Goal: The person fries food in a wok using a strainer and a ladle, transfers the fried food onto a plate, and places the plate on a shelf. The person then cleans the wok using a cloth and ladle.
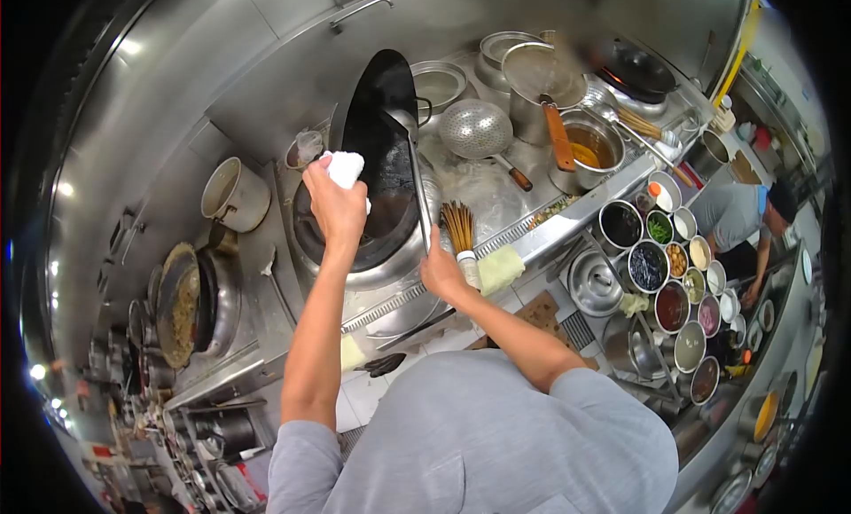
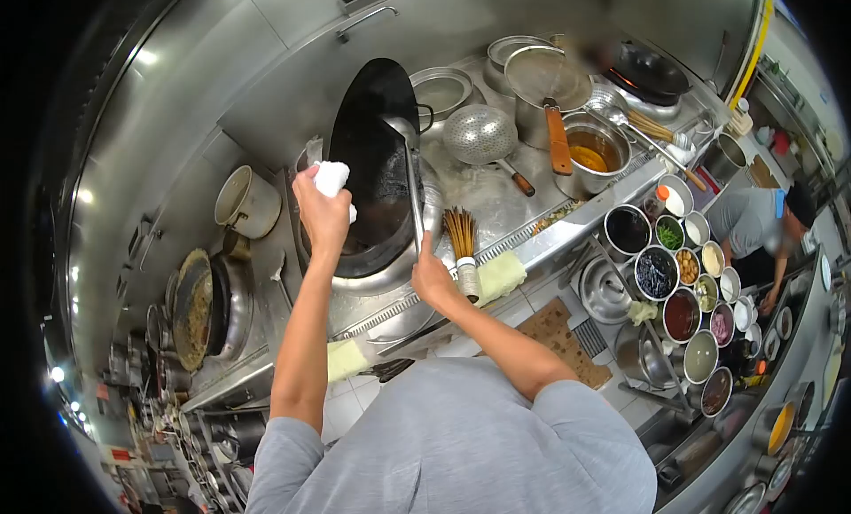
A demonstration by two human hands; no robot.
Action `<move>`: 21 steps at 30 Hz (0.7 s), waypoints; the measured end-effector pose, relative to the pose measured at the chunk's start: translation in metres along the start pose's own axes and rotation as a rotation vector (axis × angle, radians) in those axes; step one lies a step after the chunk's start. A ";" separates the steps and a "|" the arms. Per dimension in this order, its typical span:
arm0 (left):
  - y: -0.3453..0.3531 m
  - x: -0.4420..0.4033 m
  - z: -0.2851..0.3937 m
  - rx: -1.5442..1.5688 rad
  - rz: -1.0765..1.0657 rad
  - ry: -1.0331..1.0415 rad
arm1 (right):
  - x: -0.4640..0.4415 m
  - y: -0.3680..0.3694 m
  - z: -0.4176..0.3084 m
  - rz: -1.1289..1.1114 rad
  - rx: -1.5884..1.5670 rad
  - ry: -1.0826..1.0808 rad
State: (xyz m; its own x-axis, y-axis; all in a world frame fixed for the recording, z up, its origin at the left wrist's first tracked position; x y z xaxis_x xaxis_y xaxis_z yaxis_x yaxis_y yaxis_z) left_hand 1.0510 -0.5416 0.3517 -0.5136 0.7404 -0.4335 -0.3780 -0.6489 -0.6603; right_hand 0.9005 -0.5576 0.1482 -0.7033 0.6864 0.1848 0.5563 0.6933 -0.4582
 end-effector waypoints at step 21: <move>0.092 0.146 -0.274 0.966 0.353 -0.800 | -0.230 -0.207 0.054 -0.055 -0.630 0.003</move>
State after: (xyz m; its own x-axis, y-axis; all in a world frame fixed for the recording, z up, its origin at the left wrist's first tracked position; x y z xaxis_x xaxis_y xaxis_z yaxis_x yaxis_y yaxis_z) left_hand 1.1525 -0.4448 0.0596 -0.8857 0.4130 0.2122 -0.3549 -0.8968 0.2641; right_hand 0.9230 -0.8710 0.1542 -0.7372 0.6464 0.1967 0.6742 0.7229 0.1514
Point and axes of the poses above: each hand's wrist, its own x-axis away from the middle knuckle, its own y-axis out of the palm, z = x × y, the point moved 4 cm from there along -x, towards the middle knuckle, and after that the axes turned 14 degrees about -z, right-handed, at the moved point
